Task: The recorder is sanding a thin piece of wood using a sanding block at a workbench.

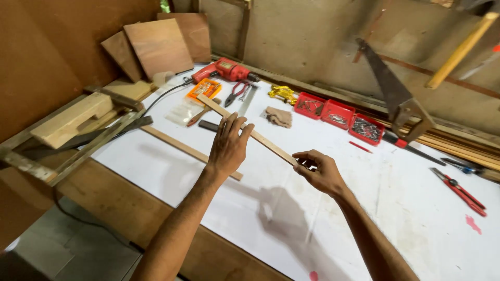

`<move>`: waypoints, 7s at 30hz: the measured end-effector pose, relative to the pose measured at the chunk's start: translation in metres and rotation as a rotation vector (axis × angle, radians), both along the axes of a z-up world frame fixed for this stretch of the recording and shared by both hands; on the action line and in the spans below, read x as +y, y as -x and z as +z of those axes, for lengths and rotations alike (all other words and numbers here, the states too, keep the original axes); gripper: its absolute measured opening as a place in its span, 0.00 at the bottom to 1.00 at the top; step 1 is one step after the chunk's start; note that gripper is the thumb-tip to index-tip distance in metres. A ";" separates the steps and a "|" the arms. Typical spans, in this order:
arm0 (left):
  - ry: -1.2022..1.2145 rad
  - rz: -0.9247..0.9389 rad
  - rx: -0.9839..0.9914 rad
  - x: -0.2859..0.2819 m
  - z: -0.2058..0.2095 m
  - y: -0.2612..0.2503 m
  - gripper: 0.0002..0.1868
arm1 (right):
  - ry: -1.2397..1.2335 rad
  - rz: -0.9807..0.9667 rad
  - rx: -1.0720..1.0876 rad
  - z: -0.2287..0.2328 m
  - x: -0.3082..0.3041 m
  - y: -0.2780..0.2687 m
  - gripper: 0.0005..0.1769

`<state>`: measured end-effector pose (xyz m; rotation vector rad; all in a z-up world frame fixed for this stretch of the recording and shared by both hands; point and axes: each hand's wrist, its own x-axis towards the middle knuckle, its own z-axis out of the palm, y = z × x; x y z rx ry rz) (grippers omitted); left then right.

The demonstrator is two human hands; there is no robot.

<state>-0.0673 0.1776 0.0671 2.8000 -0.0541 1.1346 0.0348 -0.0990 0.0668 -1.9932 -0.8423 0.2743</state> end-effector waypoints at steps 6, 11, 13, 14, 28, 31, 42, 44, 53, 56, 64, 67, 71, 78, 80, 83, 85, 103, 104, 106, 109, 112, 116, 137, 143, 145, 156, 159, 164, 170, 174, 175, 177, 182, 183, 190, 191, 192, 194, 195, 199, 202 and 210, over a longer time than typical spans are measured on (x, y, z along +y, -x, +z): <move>0.040 0.147 0.030 0.070 -0.008 0.047 0.16 | 0.037 0.074 0.167 -0.004 0.091 0.028 0.17; 0.112 0.246 0.063 0.117 -0.029 0.072 0.20 | 0.078 0.143 0.113 -0.014 0.159 0.047 0.17; 0.130 0.251 0.111 0.133 -0.045 0.078 0.23 | 0.052 0.223 -0.149 -0.037 0.181 0.043 0.15; 0.134 0.260 0.119 0.136 -0.047 0.083 0.23 | 0.055 0.232 -0.141 -0.039 0.188 0.045 0.15; 0.234 0.312 0.308 0.166 -0.107 0.101 0.22 | 0.219 0.302 -0.497 -0.120 0.217 0.045 0.18; 0.282 0.322 0.292 0.158 -0.091 0.106 0.20 | 0.086 0.351 -0.521 -0.108 0.218 0.047 0.19; 0.262 0.308 0.275 0.171 -0.098 0.102 0.22 | 0.150 0.340 -0.339 -0.113 0.227 0.036 0.21; 0.274 0.301 0.298 0.167 -0.096 0.100 0.21 | 0.137 0.345 -0.361 -0.110 0.223 0.035 0.21; 0.213 0.182 0.171 0.119 -0.068 0.074 0.23 | 0.099 0.213 -0.418 -0.042 0.156 0.033 0.22; 0.181 0.108 0.114 0.087 -0.055 0.056 0.22 | 0.063 0.130 -0.477 -0.019 0.117 0.033 0.21; 0.166 -0.122 0.062 -0.023 -0.016 0.011 0.16 | 0.053 -0.061 -0.523 0.018 0.002 0.037 0.20; 0.142 -0.213 0.050 -0.075 -0.008 -0.012 0.15 | 0.060 -0.153 -0.533 0.021 -0.051 0.038 0.20; 0.137 -0.340 0.036 -0.139 -0.004 -0.037 0.14 | 0.092 -0.266 -0.519 0.026 -0.119 0.046 0.20; 0.081 -0.606 0.106 -0.262 -0.007 -0.079 0.14 | 0.172 -0.527 -0.460 0.028 -0.234 0.066 0.20; 0.074 -0.689 0.117 -0.299 -0.009 -0.089 0.13 | 0.182 -0.613 -0.442 0.028 -0.265 0.075 0.20; 0.059 -0.802 0.125 -0.352 -0.016 -0.094 0.13 | 0.213 -0.714 -0.412 0.024 -0.308 0.092 0.20; 0.058 -0.870 0.182 -0.388 -0.022 -0.096 0.13 | 0.277 -0.752 -0.324 0.021 -0.335 0.100 0.19; 0.128 -1.074 0.705 -0.483 -0.060 -0.098 0.18 | 0.586 -0.744 -0.078 -0.045 -0.425 0.105 0.32; 0.132 -1.063 0.700 -0.479 -0.055 -0.099 0.18 | 0.586 -0.734 -0.085 -0.035 -0.416 0.105 0.32; 0.461 -1.103 1.045 -0.470 -0.046 -0.100 0.20 | 0.361 -0.689 -0.068 -0.017 -0.398 0.104 0.27; 0.817 -1.166 1.073 -0.449 -0.032 -0.096 0.19 | -0.096 -0.608 0.275 0.009 -0.371 0.102 0.24; 1.116 -1.152 1.211 -0.425 -0.011 -0.090 0.19 | -0.434 -0.550 0.387 0.002 -0.357 0.095 0.26; 1.263 -1.078 1.202 -0.395 -0.001 -0.082 0.17 | -0.644 -0.423 0.624 0.013 -0.331 0.082 0.26; 1.386 -0.788 0.839 -0.148 0.008 -0.098 0.18 | -0.161 -0.211 0.420 0.027 -0.100 -0.026 0.36; 1.307 -0.535 0.690 -0.049 -0.013 -0.106 0.19 | -0.127 -0.129 0.144 0.002 0.011 -0.065 0.41; 1.337 -0.471 0.739 -0.019 -0.016 -0.107 0.24 | -0.048 -0.127 -0.133 -0.014 0.043 -0.079 0.43; 0.856 -0.292 0.670 0.065 -0.074 -0.147 0.29 | 0.046 -0.129 -0.183 -0.087 0.135 -0.127 0.51; 0.811 -0.285 0.627 0.074 -0.101 -0.159 0.29 | 0.075 -0.132 -0.258 -0.096 0.145 -0.129 0.51; 0.773 -0.262 0.616 0.075 -0.113 -0.160 0.28 | 0.215 -0.157 -0.205 -0.098 0.148 -0.130 0.51; 0.635 -0.189 0.483 0.046 -0.071 -0.139 0.26 | 0.131 -0.176 -0.341 -0.070 0.120 -0.115 0.46; 0.500 -0.277 0.347 0.009 -0.040 -0.124 0.24 | 0.089 -0.234 -0.372 -0.034 0.082 -0.094 0.40; 0.480 -0.308 0.325 -0.003 -0.032 -0.121 0.25 | 0.098 -0.261 -0.289 -0.022 0.071 -0.087 0.39; 0.439 -0.387 0.261 -0.026 -0.025 -0.115 0.25 | 0.064 -0.270 -0.359 -0.009 0.043 -0.074 0.38; 0.338 -0.520 0.232 -0.088 0.011 -0.094 0.25 | 0.026 -0.321 -0.416 0.031 -0.022 -0.031 0.38; 0.236 -0.522 0.219 -0.099 0.018 -0.089 0.26 | 0.034 -0.343 -0.397 0.038 -0.034 -0.022 0.38; -0.036 -0.688 0.149 -0.175 0.040 -0.069 0.23 | 0.004 -0.487 -0.379 0.069 -0.123 0.043 0.35; -0.041 -0.718 0.149 -0.187 0.044 -0.069 0.23 | 0.007 -0.517 -0.378 0.073 -0.135 0.051 0.35; -0.025 -0.744 0.162 -0.201 0.046 -0.068 0.22 | 0.025 -0.539 -0.388 0.076 -0.149 0.059 0.35; -0.013 -0.805 0.178 -0.229 0.049 -0.072 0.21 | 0.051 -0.596 -0.394 0.081 -0.176 0.075 0.35; -0.017 -0.829 0.170 -0.243 0.049 -0.075 0.21 | 0.065 -0.641 -0.378 0.083 -0.190 0.082 0.34; -0.012 -0.932 0.175 -0.311 0.056 -0.083 0.20 | 0.086 -0.766 -0.287 0.096 -0.248 0.107 0.30; -0.020 -0.999 0.227 -0.366 0.057 -0.092 0.20 | 0.149 -0.807 -0.245 0.095 -0.295 0.120 0.24; -0.054 -1.163 0.269 -0.515 0.047 -0.107 0.17 | 0.212 -1.022 -0.187 0.072 -0.428 0.141 0.21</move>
